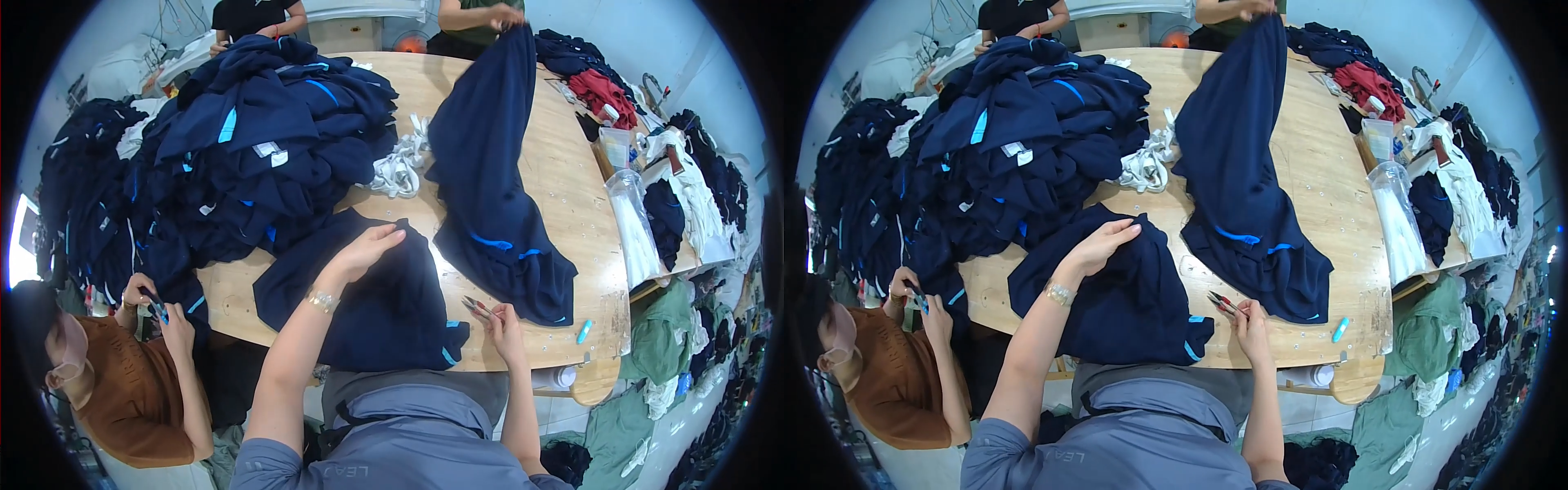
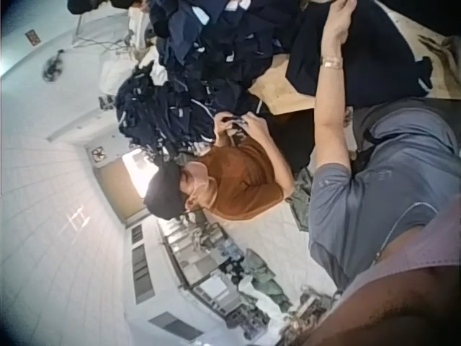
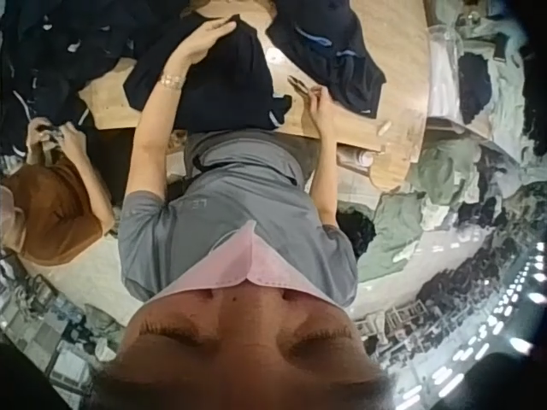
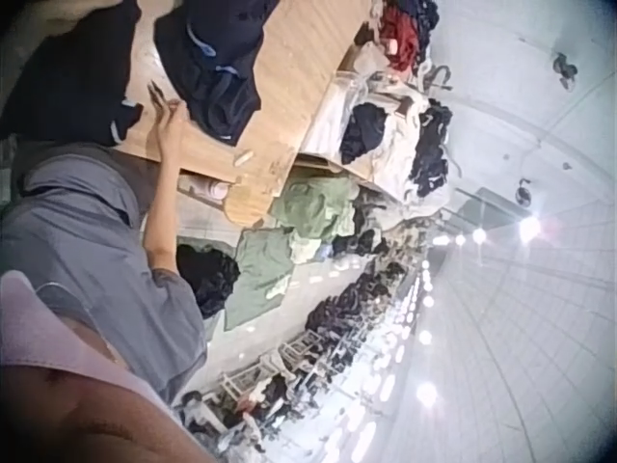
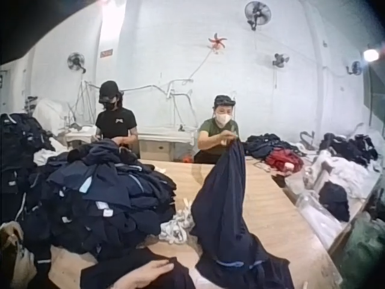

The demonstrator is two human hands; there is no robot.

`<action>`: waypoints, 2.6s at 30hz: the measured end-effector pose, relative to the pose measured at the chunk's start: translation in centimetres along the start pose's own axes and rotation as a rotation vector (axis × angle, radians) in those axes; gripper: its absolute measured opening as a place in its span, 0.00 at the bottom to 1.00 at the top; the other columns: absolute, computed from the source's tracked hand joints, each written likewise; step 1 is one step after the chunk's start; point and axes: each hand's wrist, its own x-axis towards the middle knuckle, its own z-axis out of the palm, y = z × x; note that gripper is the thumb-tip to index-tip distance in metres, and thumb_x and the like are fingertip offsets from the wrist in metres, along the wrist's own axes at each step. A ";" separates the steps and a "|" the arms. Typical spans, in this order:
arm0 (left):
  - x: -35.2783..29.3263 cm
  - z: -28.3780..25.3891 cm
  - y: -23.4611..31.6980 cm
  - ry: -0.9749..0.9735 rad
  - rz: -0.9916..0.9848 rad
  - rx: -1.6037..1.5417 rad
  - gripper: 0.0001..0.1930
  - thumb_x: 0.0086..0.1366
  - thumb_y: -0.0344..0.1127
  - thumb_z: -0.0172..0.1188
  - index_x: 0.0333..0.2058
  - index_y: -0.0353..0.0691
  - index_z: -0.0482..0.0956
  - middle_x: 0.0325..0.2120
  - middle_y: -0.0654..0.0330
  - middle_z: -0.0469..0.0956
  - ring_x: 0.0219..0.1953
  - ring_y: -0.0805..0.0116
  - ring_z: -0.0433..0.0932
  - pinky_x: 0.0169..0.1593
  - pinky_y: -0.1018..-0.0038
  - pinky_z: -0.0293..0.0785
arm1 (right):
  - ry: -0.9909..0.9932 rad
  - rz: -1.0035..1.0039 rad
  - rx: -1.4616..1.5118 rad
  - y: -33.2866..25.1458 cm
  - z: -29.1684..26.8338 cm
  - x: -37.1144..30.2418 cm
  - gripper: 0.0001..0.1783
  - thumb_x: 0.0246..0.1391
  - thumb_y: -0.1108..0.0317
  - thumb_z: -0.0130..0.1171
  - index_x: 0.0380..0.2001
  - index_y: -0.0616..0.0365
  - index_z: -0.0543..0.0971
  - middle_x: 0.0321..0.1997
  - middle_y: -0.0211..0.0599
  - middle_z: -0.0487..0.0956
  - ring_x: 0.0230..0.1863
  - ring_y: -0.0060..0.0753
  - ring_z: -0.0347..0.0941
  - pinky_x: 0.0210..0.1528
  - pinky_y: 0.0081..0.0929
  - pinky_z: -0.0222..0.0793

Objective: The recorder is using small scissors to trim loose threads from various blue garments at a manufacturing table.

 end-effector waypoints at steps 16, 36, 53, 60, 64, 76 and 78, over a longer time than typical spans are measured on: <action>-9.0 2.8 2.5 0.139 0.044 -0.518 0.09 0.64 0.34 0.51 0.39 0.35 0.71 0.32 0.65 0.76 0.34 0.80 0.75 0.40 0.83 0.73 | -0.335 0.228 1.046 -10.1 2.8 1.3 0.06 0.59 0.64 0.47 0.33 0.55 0.66 0.19 0.24 0.63 0.16 0.14 0.59 0.17 0.15 0.59; -12.0 7.4 2.5 0.368 0.389 -0.100 0.25 0.48 0.24 0.65 0.45 0.29 0.64 0.37 0.57 0.74 0.39 0.73 0.72 0.46 0.78 0.68 | -0.133 -0.222 0.231 -14.0 4.6 -0.7 0.15 0.54 0.63 0.55 0.20 0.61 0.71 0.13 0.29 0.67 0.14 0.21 0.57 0.19 0.21 0.55; -13.1 6.2 2.9 0.345 0.339 0.207 0.33 0.46 0.29 0.63 0.50 0.24 0.61 0.37 0.46 0.73 0.43 0.66 0.72 0.50 0.72 0.65 | 0.031 -0.704 -0.214 -15.9 3.9 0.8 0.22 0.41 0.51 0.65 0.13 0.54 0.68 0.10 0.32 0.67 0.11 0.35 0.64 0.16 0.28 0.57; -13.6 6.1 3.2 0.316 0.311 0.205 0.33 0.45 0.29 0.63 0.50 0.23 0.61 0.38 0.44 0.73 0.43 0.65 0.72 0.51 0.71 0.64 | 0.009 -0.772 -0.291 -16.3 4.0 1.2 0.23 0.41 0.49 0.64 0.14 0.53 0.68 0.10 0.31 0.68 0.11 0.34 0.65 0.15 0.27 0.58; -14.0 6.4 4.0 0.318 0.284 0.207 0.35 0.44 0.26 0.63 0.51 0.23 0.59 0.38 0.52 0.71 0.41 0.72 0.69 0.46 0.78 0.66 | 0.000 -0.787 -0.311 -16.4 3.8 1.3 0.23 0.41 0.48 0.64 0.13 0.53 0.67 0.10 0.31 0.68 0.10 0.33 0.65 0.15 0.27 0.58; -13.7 5.9 4.0 0.252 0.294 0.220 0.29 0.45 0.22 0.60 0.48 0.28 0.62 0.36 0.60 0.70 0.39 0.79 0.68 0.44 0.82 0.66 | -0.055 -0.823 -0.324 -17.4 3.4 2.0 0.23 0.41 0.49 0.65 0.13 0.53 0.67 0.09 0.31 0.68 0.10 0.35 0.65 0.15 0.27 0.57; -13.5 5.6 4.0 0.259 0.310 0.251 0.29 0.45 0.22 0.60 0.48 0.28 0.62 0.36 0.60 0.70 0.38 0.79 0.68 0.44 0.83 0.66 | -0.063 -0.832 -0.317 -17.4 3.4 2.4 0.23 0.41 0.50 0.65 0.13 0.54 0.68 0.09 0.32 0.68 0.10 0.36 0.64 0.15 0.27 0.57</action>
